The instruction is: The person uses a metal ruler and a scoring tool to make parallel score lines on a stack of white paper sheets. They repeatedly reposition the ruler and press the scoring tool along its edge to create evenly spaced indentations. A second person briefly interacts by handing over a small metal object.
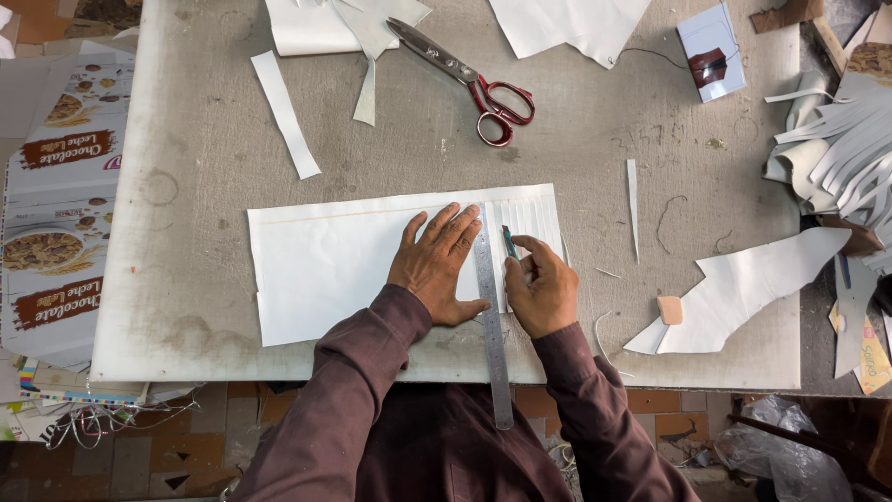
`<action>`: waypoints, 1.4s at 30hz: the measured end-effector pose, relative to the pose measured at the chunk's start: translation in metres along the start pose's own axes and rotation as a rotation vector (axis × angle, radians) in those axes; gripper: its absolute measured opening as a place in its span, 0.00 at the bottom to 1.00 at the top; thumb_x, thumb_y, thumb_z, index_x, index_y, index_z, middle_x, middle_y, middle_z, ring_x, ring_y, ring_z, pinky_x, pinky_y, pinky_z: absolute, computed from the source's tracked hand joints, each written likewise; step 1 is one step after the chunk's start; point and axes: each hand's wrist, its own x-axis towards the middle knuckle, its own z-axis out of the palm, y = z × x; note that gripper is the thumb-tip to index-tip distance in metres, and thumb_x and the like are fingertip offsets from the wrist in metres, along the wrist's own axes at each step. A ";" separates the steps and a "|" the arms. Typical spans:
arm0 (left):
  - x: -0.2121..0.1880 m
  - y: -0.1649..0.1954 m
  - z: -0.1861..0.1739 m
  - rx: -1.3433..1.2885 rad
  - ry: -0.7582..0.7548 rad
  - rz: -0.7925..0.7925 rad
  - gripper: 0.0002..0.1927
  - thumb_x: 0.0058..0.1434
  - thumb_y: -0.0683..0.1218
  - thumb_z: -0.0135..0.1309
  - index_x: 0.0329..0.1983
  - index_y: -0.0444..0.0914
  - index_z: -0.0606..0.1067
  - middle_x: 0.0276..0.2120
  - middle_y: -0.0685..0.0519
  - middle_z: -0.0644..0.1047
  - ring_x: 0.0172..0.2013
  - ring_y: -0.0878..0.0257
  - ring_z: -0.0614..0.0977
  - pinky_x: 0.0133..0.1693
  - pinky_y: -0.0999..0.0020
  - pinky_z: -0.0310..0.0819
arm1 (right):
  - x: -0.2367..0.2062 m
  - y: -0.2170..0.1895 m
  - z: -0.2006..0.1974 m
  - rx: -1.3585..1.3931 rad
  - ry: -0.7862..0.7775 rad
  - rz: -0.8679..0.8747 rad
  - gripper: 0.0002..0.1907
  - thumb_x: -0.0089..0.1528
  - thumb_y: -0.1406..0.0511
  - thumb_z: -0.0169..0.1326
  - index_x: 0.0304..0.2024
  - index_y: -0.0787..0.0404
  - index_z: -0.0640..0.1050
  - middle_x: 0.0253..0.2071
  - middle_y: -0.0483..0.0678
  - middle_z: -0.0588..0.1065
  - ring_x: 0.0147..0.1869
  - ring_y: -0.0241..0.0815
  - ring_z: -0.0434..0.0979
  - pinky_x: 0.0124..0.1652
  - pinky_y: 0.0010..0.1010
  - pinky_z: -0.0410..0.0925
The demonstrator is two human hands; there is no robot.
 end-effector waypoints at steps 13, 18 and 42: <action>0.000 -0.005 -0.002 -0.002 0.012 0.008 0.64 0.42 0.76 0.60 0.75 0.40 0.50 0.74 0.51 0.51 0.74 0.57 0.47 0.71 0.45 0.37 | 0.033 0.000 0.027 -0.147 0.064 -0.179 0.17 0.59 0.69 0.59 0.52 0.63 0.81 0.29 0.49 0.76 0.27 0.38 0.74 0.30 0.30 0.69; 0.000 -0.006 -0.001 -0.007 0.029 0.015 0.65 0.42 0.77 0.59 0.75 0.40 0.50 0.73 0.51 0.51 0.73 0.56 0.48 0.71 0.45 0.37 | 0.034 0.004 0.033 -0.191 0.064 -0.158 0.16 0.60 0.68 0.59 0.51 0.64 0.82 0.33 0.51 0.79 0.30 0.39 0.79 0.32 0.30 0.72; 0.003 -0.004 0.001 0.023 0.027 0.001 0.64 0.42 0.78 0.59 0.74 0.40 0.53 0.72 0.52 0.53 0.73 0.58 0.48 0.71 0.46 0.39 | 0.037 0.013 0.042 -0.350 0.062 -0.252 0.17 0.59 0.69 0.55 0.50 0.67 0.82 0.28 0.52 0.77 0.27 0.45 0.78 0.31 0.34 0.72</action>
